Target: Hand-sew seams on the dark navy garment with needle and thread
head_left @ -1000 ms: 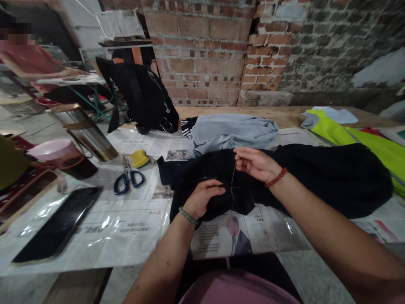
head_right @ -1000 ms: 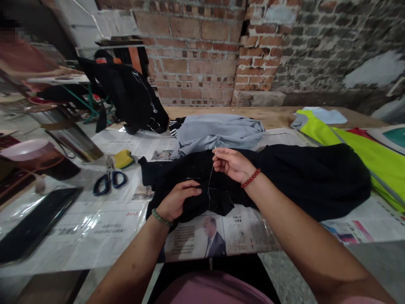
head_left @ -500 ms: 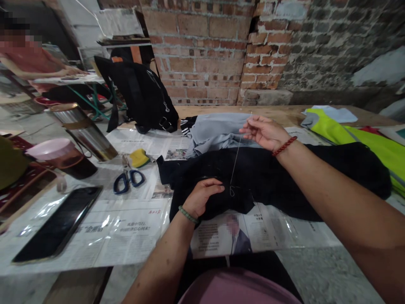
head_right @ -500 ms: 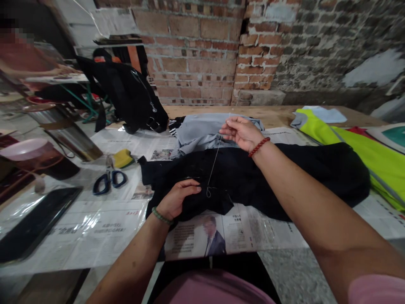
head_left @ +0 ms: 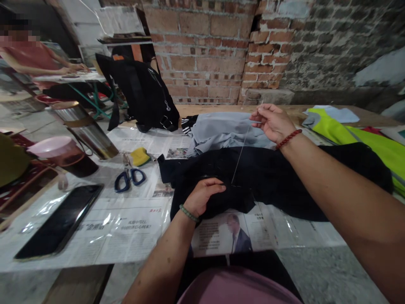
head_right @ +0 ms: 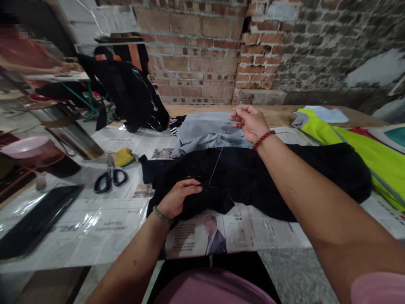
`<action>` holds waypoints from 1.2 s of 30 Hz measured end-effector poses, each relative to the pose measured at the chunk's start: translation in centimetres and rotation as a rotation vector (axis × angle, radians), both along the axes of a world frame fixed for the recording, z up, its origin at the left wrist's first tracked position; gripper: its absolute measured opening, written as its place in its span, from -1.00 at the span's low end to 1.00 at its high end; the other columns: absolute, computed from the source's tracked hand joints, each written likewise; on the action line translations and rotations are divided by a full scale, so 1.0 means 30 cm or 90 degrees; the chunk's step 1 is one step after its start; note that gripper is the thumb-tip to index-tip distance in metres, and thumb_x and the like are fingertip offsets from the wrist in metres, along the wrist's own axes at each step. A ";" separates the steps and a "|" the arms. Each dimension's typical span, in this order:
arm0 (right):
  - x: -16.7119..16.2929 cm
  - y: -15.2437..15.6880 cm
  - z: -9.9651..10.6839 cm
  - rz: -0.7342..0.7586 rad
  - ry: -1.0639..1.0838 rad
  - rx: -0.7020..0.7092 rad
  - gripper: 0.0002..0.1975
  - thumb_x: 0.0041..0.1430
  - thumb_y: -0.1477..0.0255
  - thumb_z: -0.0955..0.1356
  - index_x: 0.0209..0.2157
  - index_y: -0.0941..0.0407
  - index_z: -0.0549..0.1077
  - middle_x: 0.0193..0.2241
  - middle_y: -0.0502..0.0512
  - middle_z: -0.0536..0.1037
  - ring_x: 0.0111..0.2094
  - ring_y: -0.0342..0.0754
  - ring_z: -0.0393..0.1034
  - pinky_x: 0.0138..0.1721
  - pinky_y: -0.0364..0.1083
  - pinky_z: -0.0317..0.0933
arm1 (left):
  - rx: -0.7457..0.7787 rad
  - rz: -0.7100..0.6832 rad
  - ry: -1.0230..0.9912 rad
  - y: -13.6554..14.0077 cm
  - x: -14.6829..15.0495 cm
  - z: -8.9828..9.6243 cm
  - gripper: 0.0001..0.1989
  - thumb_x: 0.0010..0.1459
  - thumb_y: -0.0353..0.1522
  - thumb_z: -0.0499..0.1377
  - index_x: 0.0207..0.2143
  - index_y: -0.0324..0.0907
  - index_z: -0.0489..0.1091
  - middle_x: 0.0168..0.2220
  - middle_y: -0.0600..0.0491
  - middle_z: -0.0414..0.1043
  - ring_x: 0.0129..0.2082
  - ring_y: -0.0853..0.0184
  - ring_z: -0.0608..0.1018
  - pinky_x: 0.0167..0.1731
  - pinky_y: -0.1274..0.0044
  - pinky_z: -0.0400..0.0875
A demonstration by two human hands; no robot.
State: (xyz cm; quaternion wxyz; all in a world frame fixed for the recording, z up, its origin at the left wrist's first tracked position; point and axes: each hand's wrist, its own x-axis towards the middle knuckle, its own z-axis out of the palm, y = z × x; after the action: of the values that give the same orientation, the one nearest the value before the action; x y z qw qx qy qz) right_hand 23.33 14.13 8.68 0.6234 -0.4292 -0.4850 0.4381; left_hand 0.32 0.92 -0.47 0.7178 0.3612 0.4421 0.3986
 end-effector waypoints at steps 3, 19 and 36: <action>-0.002 0.012 0.000 -0.011 -0.017 0.020 -0.98 0.03 0.49 0.27 -0.45 0.10 0.27 -0.53 -0.05 0.40 -0.41 -0.15 0.38 -0.45 -0.15 0.20 | -0.015 -0.010 -0.008 0.000 0.000 0.000 -0.87 -0.29 -0.49 0.29 -0.56 -0.23 0.44 -0.62 0.15 0.42 -0.62 0.48 0.43 -0.56 0.64 0.28; -0.125 -0.243 -0.240 0.417 -0.595 0.096 -0.85 -0.01 0.45 0.29 -0.39 0.04 0.50 -0.52 -0.08 0.49 -0.48 -0.18 0.34 -0.38 -0.19 0.15 | 0.010 -0.009 0.012 0.004 0.003 0.000 -0.86 -0.31 -0.48 0.30 -0.57 -0.24 0.44 -0.60 0.14 0.43 -0.60 0.47 0.43 -0.55 0.65 0.28; -0.130 -0.314 -0.216 0.481 -0.555 0.057 -0.76 -0.02 0.52 0.24 -0.38 0.04 0.51 -0.41 -0.05 0.50 -0.39 -0.17 0.36 -0.30 -0.18 0.19 | 0.032 -0.031 0.013 0.000 0.001 -0.003 -0.88 -0.28 -0.44 0.29 -0.56 -0.24 0.44 -0.60 0.12 0.42 -0.60 0.46 0.42 -0.55 0.63 0.27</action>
State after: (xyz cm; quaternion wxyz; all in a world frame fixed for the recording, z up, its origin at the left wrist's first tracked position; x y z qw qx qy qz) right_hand 19.43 4.72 2.19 0.1838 -0.3401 -0.8346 0.3924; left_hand 0.35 0.93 -0.57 0.7133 0.3942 0.4301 0.3882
